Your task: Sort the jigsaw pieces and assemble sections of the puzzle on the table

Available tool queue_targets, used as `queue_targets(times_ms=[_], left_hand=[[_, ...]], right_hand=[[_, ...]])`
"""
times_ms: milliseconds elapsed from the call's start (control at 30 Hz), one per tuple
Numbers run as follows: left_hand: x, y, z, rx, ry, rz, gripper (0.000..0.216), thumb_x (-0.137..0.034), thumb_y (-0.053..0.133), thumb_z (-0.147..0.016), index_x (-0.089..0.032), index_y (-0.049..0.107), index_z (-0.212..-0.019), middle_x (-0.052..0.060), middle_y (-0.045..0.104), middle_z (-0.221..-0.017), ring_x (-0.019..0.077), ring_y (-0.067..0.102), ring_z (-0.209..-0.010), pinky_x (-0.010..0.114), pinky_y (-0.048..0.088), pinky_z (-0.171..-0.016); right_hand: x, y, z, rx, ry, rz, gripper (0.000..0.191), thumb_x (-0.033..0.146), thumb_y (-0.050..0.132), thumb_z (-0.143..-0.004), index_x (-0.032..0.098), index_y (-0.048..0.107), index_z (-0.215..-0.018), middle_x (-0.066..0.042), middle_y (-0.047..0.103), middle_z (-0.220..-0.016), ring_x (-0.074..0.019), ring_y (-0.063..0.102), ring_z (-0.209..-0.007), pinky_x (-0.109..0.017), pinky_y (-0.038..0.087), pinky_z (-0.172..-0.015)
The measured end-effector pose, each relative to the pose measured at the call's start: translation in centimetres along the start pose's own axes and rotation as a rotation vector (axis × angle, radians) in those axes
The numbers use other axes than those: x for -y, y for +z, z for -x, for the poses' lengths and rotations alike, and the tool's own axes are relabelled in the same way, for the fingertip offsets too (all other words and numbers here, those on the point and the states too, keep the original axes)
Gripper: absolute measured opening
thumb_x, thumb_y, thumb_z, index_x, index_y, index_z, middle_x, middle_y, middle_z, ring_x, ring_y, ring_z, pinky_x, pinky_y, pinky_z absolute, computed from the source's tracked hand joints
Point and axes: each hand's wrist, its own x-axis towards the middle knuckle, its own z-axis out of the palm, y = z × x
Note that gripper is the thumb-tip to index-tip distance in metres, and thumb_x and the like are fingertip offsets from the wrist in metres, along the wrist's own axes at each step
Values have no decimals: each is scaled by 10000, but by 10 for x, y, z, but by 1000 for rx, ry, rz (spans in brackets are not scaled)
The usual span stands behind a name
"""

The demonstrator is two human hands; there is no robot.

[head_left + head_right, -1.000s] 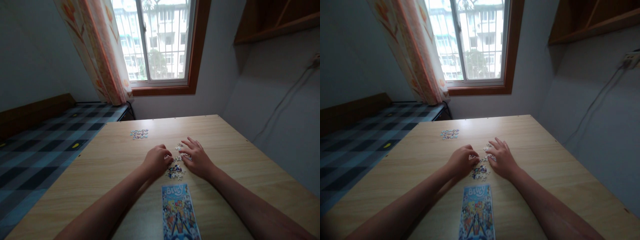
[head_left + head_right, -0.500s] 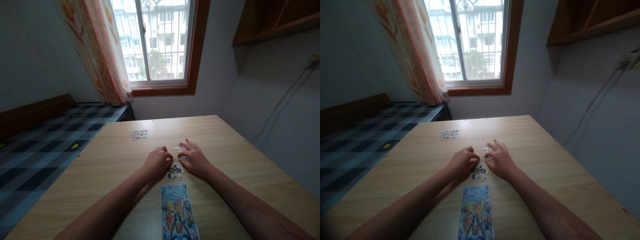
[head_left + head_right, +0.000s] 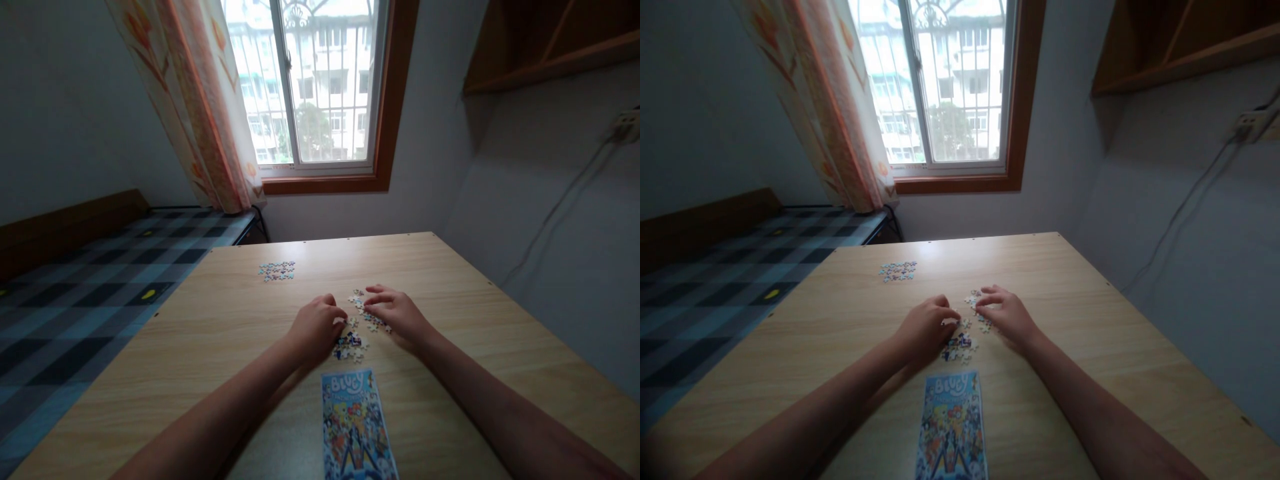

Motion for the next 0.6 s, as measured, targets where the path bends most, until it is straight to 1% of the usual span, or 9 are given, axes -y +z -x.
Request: queue_targets(times_ms=[67,133,167,233,300,367,433,500,600], left_hand=[[1,1,0,-11,-4,12,250,-206,651,-822,-283,782,-1020,55,659,-957,201,608,-854,331,494,-806],[1,2,0,-22,-11,34,245,-207,660,-817,-282,778,-1017,49,661,-970,203,613,-862,337,493,-817],[2,2,0,-24,-17,45,228,-211,661,-817,-279,777,-1002,47,660,-975,203,615,-862,338,492,-820],[2,3,0,-27,-31,67,190,-222,666,-818,-270,771,-970,45,657,-982,204,617,-869,337,489,-823],[3,3,-1,-35,-45,92,148,-232,676,-815,-254,755,-938,44,655,-981,206,616,-881,331,484,-814],[6,2,-3,-75,-57,130,92,-237,687,-811,-225,722,-895,42,656,-964,199,611,-871,318,479,-791],[10,-1,-6,-137,-73,173,44,-234,693,-810,-199,676,-831,36,657,-910,181,599,-821,302,469,-749],[15,-4,-10,-192,-103,211,85,-234,695,-813,-188,637,-771,23,651,-820,163,581,-750,288,451,-698],[21,-8,-13,-226,-147,267,131,-240,698,-818,-184,626,-723,0,640,-709,141,558,-663,272,420,-644]], right_hand=[[-1,-1,-1,-23,85,-156,331,456,762,-733,153,776,-865,-129,706,-1103,-252,655,-1064,-392,498,-963],[0,-4,-2,-38,162,-249,429,501,782,-702,124,764,-905,-127,730,-959,-221,683,-883,-348,528,-833],[0,-6,-2,-45,185,-271,456,509,794,-683,116,761,-912,-125,733,-919,-212,681,-839,-337,528,-801],[2,-9,-2,-67,203,-304,473,510,814,-644,111,759,-892,-126,737,-899,-204,678,-812,-328,526,-778],[3,-12,-3,-80,201,-319,471,506,821,-623,116,761,-881,-124,740,-911,-204,681,-828,-328,529,-785],[4,-14,-3,-95,195,-321,478,494,824,-616,122,764,-911,-122,741,-940,-203,682,-849,-326,533,-793],[5,-15,-3,-119,188,-320,504,479,821,-620,125,762,-973,-121,739,-961,-191,677,-834,-313,534,-763],[7,-15,-2,-140,181,-318,522,470,816,-628,123,758,-1013,-120,737,-945,-167,658,-766,-293,528,-701],[12,-13,-1,-144,169,-326,519,471,812,-635,118,756,-1011,-112,734,-899,-151,639,-702,-280,522,-638]])
